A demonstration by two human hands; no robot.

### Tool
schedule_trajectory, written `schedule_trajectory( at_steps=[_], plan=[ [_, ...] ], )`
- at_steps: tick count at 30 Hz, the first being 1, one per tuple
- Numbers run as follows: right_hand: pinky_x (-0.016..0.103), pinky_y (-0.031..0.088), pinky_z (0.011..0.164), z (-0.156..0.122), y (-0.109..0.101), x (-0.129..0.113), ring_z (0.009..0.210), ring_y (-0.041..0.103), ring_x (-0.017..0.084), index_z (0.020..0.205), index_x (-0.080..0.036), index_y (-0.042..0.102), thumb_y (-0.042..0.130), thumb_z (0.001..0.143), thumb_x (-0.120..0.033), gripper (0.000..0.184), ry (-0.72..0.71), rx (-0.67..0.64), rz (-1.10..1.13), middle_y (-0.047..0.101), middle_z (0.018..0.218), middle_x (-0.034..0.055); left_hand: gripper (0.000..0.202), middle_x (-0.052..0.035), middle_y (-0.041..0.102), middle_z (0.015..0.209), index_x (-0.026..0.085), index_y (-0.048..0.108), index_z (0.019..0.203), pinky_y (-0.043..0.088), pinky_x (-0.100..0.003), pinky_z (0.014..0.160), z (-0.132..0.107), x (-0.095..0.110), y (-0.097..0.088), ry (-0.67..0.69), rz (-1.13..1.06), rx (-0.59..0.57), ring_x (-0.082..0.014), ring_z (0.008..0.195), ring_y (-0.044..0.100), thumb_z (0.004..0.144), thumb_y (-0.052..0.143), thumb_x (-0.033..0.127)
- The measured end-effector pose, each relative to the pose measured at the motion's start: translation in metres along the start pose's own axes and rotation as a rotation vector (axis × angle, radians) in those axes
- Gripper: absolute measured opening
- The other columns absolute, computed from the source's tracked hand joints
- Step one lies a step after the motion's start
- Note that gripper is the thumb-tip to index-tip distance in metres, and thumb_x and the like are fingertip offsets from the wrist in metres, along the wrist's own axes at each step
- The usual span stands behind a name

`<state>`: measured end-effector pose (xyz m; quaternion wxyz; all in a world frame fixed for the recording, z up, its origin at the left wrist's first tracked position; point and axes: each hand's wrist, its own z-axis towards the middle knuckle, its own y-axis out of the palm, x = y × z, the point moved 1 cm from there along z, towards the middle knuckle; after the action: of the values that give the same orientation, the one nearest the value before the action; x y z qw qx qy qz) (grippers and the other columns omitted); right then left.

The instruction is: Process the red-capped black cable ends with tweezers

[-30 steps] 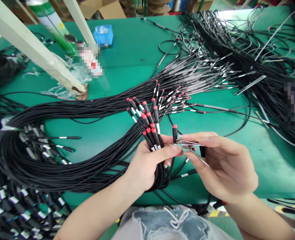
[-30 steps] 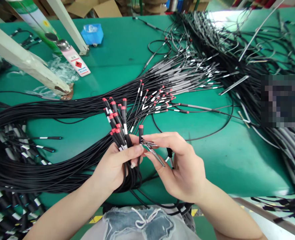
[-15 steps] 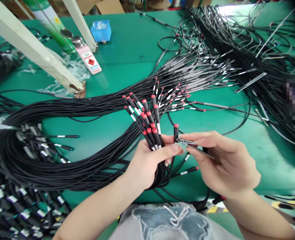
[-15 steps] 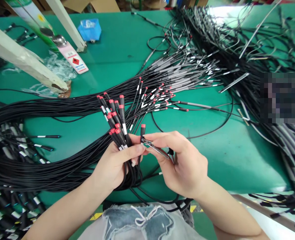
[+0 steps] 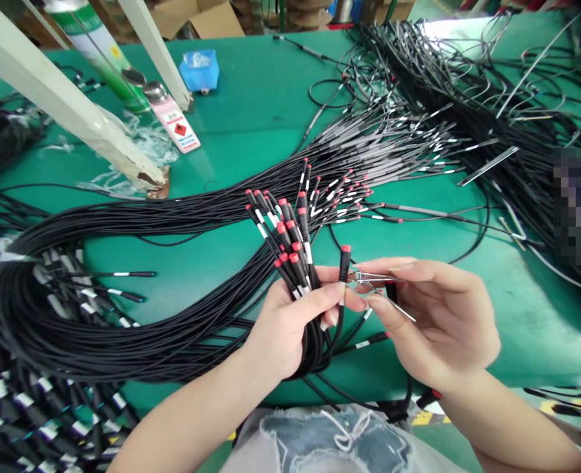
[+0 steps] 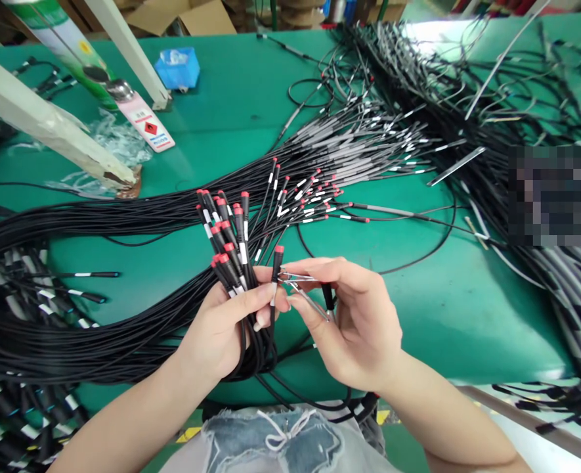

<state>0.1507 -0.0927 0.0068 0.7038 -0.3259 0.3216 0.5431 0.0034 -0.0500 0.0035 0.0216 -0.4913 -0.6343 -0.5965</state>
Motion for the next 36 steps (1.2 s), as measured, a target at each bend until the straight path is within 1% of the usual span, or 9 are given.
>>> schedule_trajectory(
  at_steps=[6, 13, 18, 23, 25, 27, 29, 33, 36],
  plan=[
    [0.025, 0.061, 0.085, -0.001, 0.001, 0.002, 0.103, 0.068, 0.014, 0.125, -0.022, 0.052, 0.061, 0.079, 0.010, 0.057, -0.017, -0.039, -0.025, 0.068, 0.115, 0.0054, 0.003, -0.0035, 0.072, 0.065, 0.016, 0.077, 0.081, 0.039, -0.012, 0.047, 0.001, 0.001, 0.001, -0.010, -0.012, 0.019, -0.0042, 0.049, 0.054, 0.078, 0.075, 0.015],
    [0.035, 0.061, 0.078, -0.005, -0.002, 0.000, 0.099, 0.068, 0.021, 0.126, -0.024, 0.052, 0.063, 0.078, 0.006, 0.057, -0.047, -0.042, -0.202, 0.068, 0.111, 0.0080, 0.004, -0.0035, 0.070, 0.061, 0.016, 0.076, 0.080, 0.037, -0.014, 0.046, 0.001, 0.000, 0.001, -0.002, 0.014, 0.052, -0.0050, 0.048, 0.052, 0.076, 0.077, 0.017],
    [0.035, 0.060, 0.071, -0.003, -0.004, 0.000, 0.093, 0.070, 0.021, 0.118, -0.026, 0.056, 0.061, 0.080, 0.005, 0.049, -0.032, -0.045, -0.226, 0.071, 0.104, 0.0060, 0.004, -0.0019, 0.065, 0.059, 0.017, 0.076, 0.081, 0.037, -0.015, 0.047, 0.002, -0.002, 0.001, -0.009, 0.066, 0.031, -0.0059, 0.050, 0.051, 0.079, 0.076, 0.020],
    [0.034, 0.054, 0.061, 0.004, -0.009, 0.000, 0.078, 0.066, 0.019, 0.124, -0.030, 0.057, 0.064, 0.087, -0.008, 0.044, 0.095, 0.115, -0.081, 0.068, 0.090, 0.0024, 0.016, -0.0018, 0.061, 0.069, 0.017, 0.077, 0.091, 0.037, -0.016, 0.047, 0.003, -0.004, 0.002, 0.018, 0.035, -0.011, -0.0078, 0.058, 0.050, 0.078, 0.076, 0.026],
    [0.031, 0.047, 0.060, 0.007, -0.014, 0.000, 0.076, 0.060, 0.017, 0.115, -0.028, 0.064, 0.062, 0.091, -0.013, 0.029, 0.131, 0.198, -0.070, 0.062, 0.082, 0.0012, 0.017, -0.0022, 0.061, 0.068, 0.016, 0.077, 0.091, 0.041, -0.018, 0.051, 0.002, -0.004, 0.002, 0.001, 0.060, -0.030, -0.0093, 0.060, 0.053, 0.079, 0.075, 0.026],
    [0.029, 0.041, 0.060, 0.011, -0.019, 0.001, 0.073, 0.054, 0.015, 0.097, -0.025, 0.071, 0.059, 0.094, -0.017, 0.014, 0.188, 0.220, -0.098, 0.059, 0.079, 0.0005, 0.015, -0.0030, 0.064, 0.067, 0.016, 0.077, 0.091, 0.047, -0.020, 0.059, 0.001, -0.003, 0.002, -0.028, 0.109, -0.042, -0.0108, 0.063, 0.059, 0.080, 0.074, 0.025],
    [0.028, 0.039, 0.062, 0.014, -0.022, 0.001, 0.072, 0.052, 0.013, 0.087, -0.024, 0.071, 0.057, 0.096, -0.020, 0.016, 0.261, 0.135, -0.133, 0.060, 0.078, -0.0003, 0.013, -0.0036, 0.068, 0.067, 0.016, 0.078, 0.089, 0.051, -0.023, 0.065, 0.000, -0.003, 0.002, -0.051, 0.142, -0.021, -0.0123, 0.064, 0.063, 0.078, 0.077, 0.024],
    [0.029, 0.043, 0.063, 0.019, -0.018, 0.000, 0.072, 0.055, 0.014, 0.085, -0.023, 0.069, 0.060, 0.095, -0.028, 0.014, 0.319, -0.176, -0.149, 0.064, 0.076, -0.0002, 0.012, -0.0014, 0.070, 0.065, 0.017, 0.076, 0.078, 0.053, -0.024, 0.064, -0.001, -0.005, 0.001, -0.093, 0.180, 0.006, -0.0126, 0.061, 0.064, 0.069, 0.085, 0.020],
    [0.028, 0.043, 0.062, 0.018, -0.014, 0.000, 0.069, 0.053, 0.013, 0.080, -0.023, 0.065, 0.063, 0.093, -0.025, 0.013, 0.329, -0.235, -0.078, 0.061, 0.072, -0.0015, 0.016, 0.0012, 0.070, 0.070, 0.018, 0.075, 0.078, 0.052, -0.024, 0.065, 0.000, -0.008, 0.002, -0.083, 0.211, -0.004, -0.0119, 0.063, 0.063, 0.066, 0.086, 0.014]
  ],
)
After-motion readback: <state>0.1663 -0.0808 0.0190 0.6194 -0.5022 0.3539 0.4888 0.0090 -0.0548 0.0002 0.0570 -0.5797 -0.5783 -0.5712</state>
